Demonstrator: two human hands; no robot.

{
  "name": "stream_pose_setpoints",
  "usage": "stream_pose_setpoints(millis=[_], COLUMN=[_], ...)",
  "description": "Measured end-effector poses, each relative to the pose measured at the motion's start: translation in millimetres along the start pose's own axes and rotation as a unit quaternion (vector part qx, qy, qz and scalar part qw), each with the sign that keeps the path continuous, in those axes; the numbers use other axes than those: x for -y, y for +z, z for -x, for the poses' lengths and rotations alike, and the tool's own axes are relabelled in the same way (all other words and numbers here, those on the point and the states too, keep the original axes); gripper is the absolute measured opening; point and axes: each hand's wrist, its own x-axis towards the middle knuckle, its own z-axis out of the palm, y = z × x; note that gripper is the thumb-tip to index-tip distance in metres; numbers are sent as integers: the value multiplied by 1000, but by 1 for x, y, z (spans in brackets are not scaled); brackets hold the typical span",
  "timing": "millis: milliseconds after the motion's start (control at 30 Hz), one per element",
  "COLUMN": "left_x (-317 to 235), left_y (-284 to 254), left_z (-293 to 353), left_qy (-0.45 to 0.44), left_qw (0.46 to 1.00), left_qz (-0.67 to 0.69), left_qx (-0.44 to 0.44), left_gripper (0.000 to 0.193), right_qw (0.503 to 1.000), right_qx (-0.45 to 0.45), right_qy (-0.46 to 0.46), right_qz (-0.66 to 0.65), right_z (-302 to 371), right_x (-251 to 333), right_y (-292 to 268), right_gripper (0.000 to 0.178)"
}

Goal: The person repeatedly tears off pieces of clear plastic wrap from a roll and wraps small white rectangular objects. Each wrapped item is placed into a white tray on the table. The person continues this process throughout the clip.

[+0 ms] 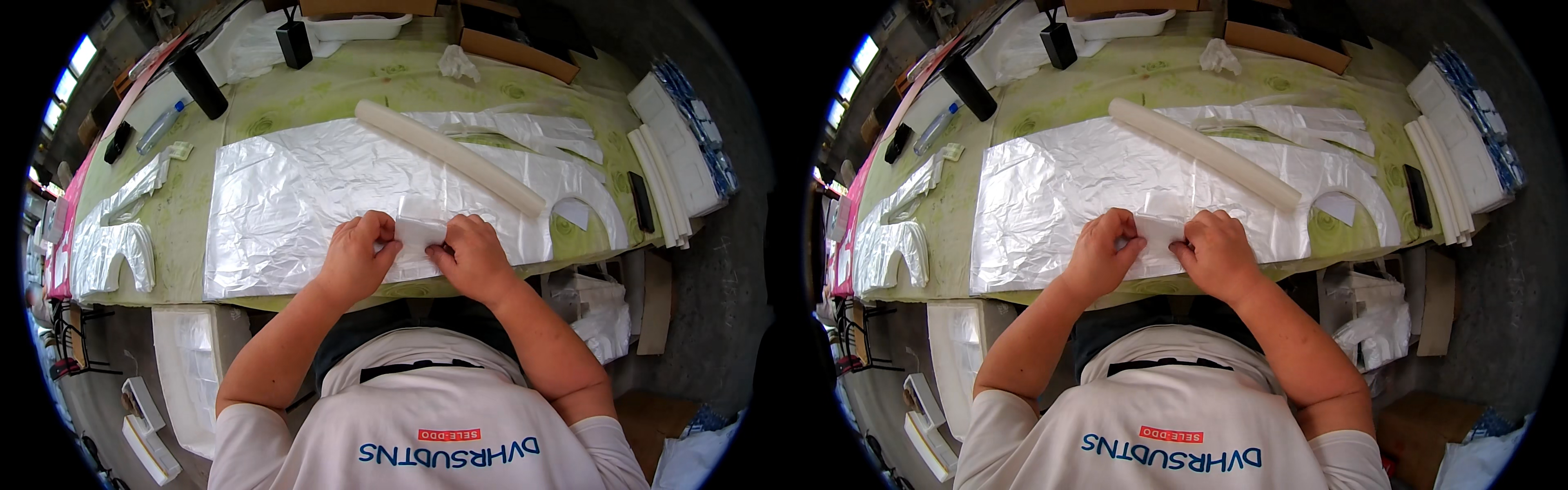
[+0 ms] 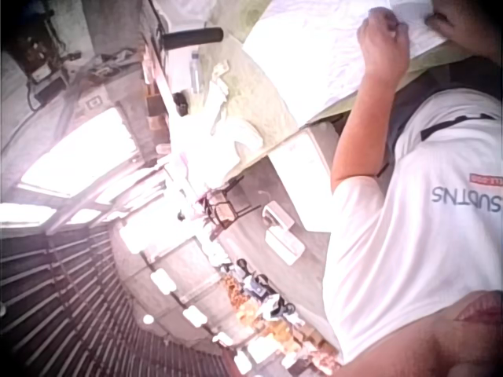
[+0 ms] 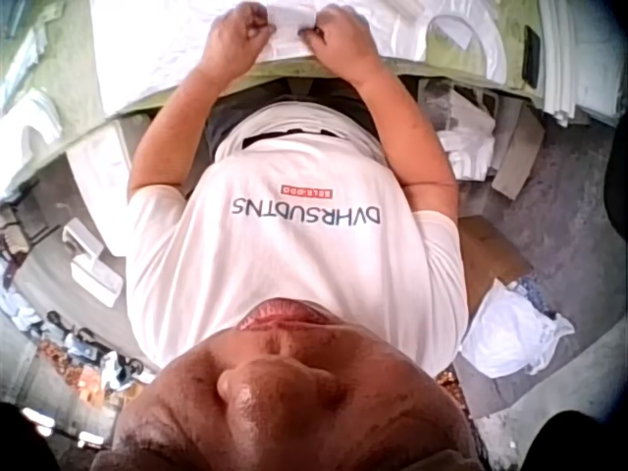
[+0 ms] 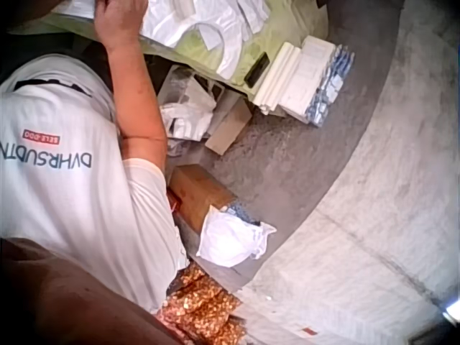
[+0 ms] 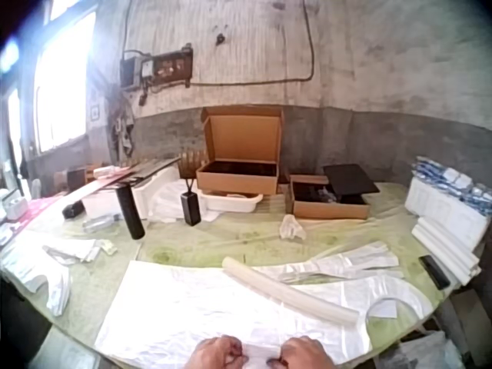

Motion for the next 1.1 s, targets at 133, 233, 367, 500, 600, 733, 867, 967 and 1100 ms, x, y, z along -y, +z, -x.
stream_pose_setpoints(millis=[133, 233, 367, 500, 600, 733, 867, 967, 1100], left_x=[3, -3, 2, -20, -20, -24, -32, -40, -36], left_y=[4, 7, 14, 10, 13, 10, 11, 9, 24], left_z=[-7, -11, -6, -9, -13, -20, 5, 54, 105], left_qy=[-36, -70, 43, 127, 98, 100, 132, 128, -266], left_qw=[999, 997, 989, 973, 953, 955, 982, 986, 846], left_qz=[18, -26, -81, -188, -241, -244, -127, 80, 423], left_qx=[3, -8, -119, 53, 158, 135, 38, 65, 185], left_gripper=[30, 30, 38, 62, 78, 76, 76, 59, 39], right_qw=[1000, 997, 993, 990, 988, 987, 977, 962, 965], right_qx=[3, 18, 43, 52, 27, 41, 109, 146, 139], right_qy=[9, 38, 64, 88, 150, 155, 183, 227, 221], right_qz=[26, 58, 87, 93, 16, 9, 32, 30, 13], right_z=[-4, -8, -15, -18, -16, -19, -32, -41, -38], right_x=[0, 4, 7, 5, 9, 16, 13, 14, 13], right_y=[3, 6, 8, 8, 6, -2, -9, -12, -12], right_gripper=[23, 27, 30, 26, 33, 55, 64, 65, 60])
